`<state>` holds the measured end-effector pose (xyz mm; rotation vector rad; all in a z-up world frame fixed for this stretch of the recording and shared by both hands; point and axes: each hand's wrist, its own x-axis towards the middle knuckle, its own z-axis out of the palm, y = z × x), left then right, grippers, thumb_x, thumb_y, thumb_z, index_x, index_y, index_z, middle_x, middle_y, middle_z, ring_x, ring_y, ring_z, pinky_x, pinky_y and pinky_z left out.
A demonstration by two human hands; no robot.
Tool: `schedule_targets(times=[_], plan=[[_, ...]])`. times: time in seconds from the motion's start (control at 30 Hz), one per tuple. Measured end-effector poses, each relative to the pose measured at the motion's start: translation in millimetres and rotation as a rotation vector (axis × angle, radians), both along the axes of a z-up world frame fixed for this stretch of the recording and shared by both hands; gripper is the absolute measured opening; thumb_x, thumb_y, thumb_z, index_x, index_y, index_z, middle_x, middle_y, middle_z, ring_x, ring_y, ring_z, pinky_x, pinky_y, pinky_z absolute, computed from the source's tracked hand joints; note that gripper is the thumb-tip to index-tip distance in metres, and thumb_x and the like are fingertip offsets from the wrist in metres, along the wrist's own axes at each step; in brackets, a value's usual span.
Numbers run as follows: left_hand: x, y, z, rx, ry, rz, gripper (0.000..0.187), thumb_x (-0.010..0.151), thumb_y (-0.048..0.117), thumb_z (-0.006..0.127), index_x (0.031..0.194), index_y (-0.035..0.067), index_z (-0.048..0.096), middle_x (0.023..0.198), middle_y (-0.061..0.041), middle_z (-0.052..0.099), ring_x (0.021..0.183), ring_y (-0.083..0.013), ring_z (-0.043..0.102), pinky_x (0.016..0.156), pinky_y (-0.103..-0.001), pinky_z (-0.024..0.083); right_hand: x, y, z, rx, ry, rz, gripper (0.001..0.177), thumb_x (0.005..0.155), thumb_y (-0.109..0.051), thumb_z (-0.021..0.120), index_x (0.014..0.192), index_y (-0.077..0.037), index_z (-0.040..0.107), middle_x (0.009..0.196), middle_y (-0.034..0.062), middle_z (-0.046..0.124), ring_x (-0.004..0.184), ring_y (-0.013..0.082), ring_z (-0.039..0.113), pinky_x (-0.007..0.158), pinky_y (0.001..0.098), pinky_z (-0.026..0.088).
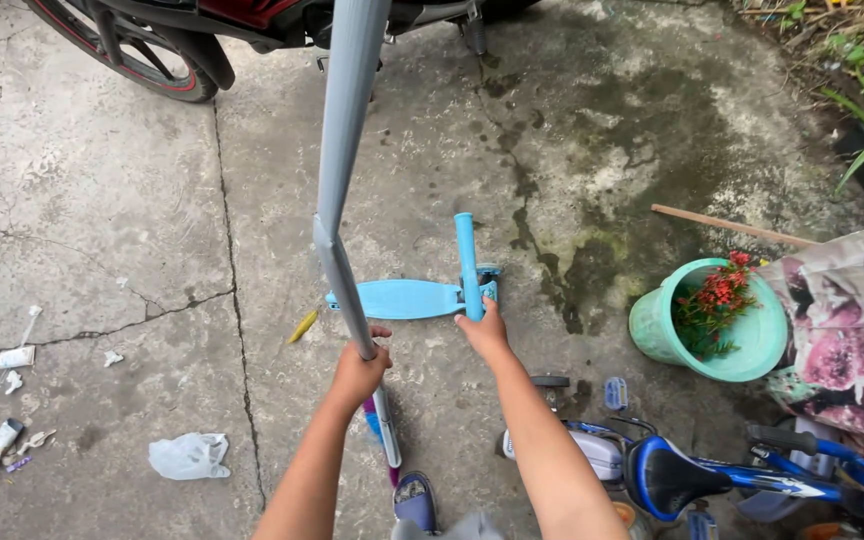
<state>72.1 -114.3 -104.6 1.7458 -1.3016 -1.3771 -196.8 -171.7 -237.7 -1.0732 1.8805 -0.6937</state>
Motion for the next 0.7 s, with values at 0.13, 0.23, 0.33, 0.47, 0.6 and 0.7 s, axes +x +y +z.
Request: schedule_targets(times=[0.13, 0.23, 0.33, 0.47, 0.6, 0.7], plan=[[-5.0, -5.1, 3.6, 0.014, 0.015, 0.005, 0.03, 0.088, 0.01, 0.061, 0.118, 0.01, 0.066, 0.072, -0.007, 0.071, 0.068, -0.015, 0.068, 0.065, -0.033, 0.055, 7.5, -13.9, -22.4, 0.16, 0.046, -0.05, 0.057, 0.086, -0.033, 0.075, 0.132, -0.004, 0.059, 0.115, 0.018, 0.072, 0.104, 0.033, 0.07, 0.09, 0.0425, 0.054], [-10.0, -4.4, 11.4, 0.041, 0.023, 0.029, 0.03, 0.089, 0.01, 0.06, 0.117, 0.011, 0.067, 0.071, -0.006, 0.07, 0.067, -0.0149, 0.069, 0.065, -0.033, 0.055, 0.3, -10.0, -12.4, 0.142, -0.04, -0.144, 0.049, 0.088, -0.029, 0.076, 0.124, 0.0, 0.059, 0.113, 0.0189, 0.069, 0.101, 0.0332, 0.069, 0.085, 0.045, 0.054], [-13.5, -8.8, 15.6, 0.053, -0.013, 0.006, 0.031, 0.088, 0.008, 0.061, 0.118, 0.011, 0.067, 0.072, -0.005, 0.071, 0.069, -0.0145, 0.069, 0.066, -0.033, 0.054, -34.0, -4.4, -16.3, 0.119, -0.001, -0.168, 0.041, 0.088, -0.028, 0.075, 0.117, -0.001, 0.065, 0.103, 0.0175, 0.074, 0.092, 0.0312, 0.073, 0.081, 0.0446, 0.056], [-12.2, -5.7, 8.5, 0.04, 0.0, 0.008, 0.03, 0.089, 0.009, 0.06, 0.118, 0.011, 0.066, 0.073, -0.006, 0.071, 0.069, -0.0146, 0.068, 0.066, -0.033, 0.054, -113.4, 20.5, -29.8, 0.065, 0.049, -0.145, 0.041, 0.086, -0.029, 0.077, 0.117, -0.004, 0.066, 0.099, 0.0127, 0.074, 0.09, 0.0247, 0.071, 0.082, 0.0408, 0.055], [-12.9, -2.2, 5.8, 0.054, -0.003, 0.007, 0.029, 0.09, 0.01, 0.061, 0.118, 0.012, 0.066, 0.073, -0.005, 0.071, 0.069, -0.0144, 0.068, 0.066, -0.033, 0.054, -191.4, 61.4, -15.2, 0.105, 0.165, -0.133, 0.041, 0.088, -0.03, 0.077, 0.12, -0.006, 0.067, 0.101, 0.0139, 0.074, 0.092, 0.0262, 0.07, 0.084, 0.0415, 0.054], [-14.2, 1.9, 0.9, 0.027, -0.008, -0.009, 0.03, 0.088, 0.009, 0.061, 0.118, 0.011, 0.067, 0.073, -0.006, 0.071, 0.068, -0.0148, 0.068, 0.066, -0.032, 0.054, -247.1, 91.9, -10.3, 0.149, 0.288, -0.181, 0.045, 0.087, -0.031, 0.078, 0.124, -0.007, 0.067, 0.108, 0.0161, 0.074, 0.1, 0.0306, 0.071, 0.089, 0.0455, 0.053]])
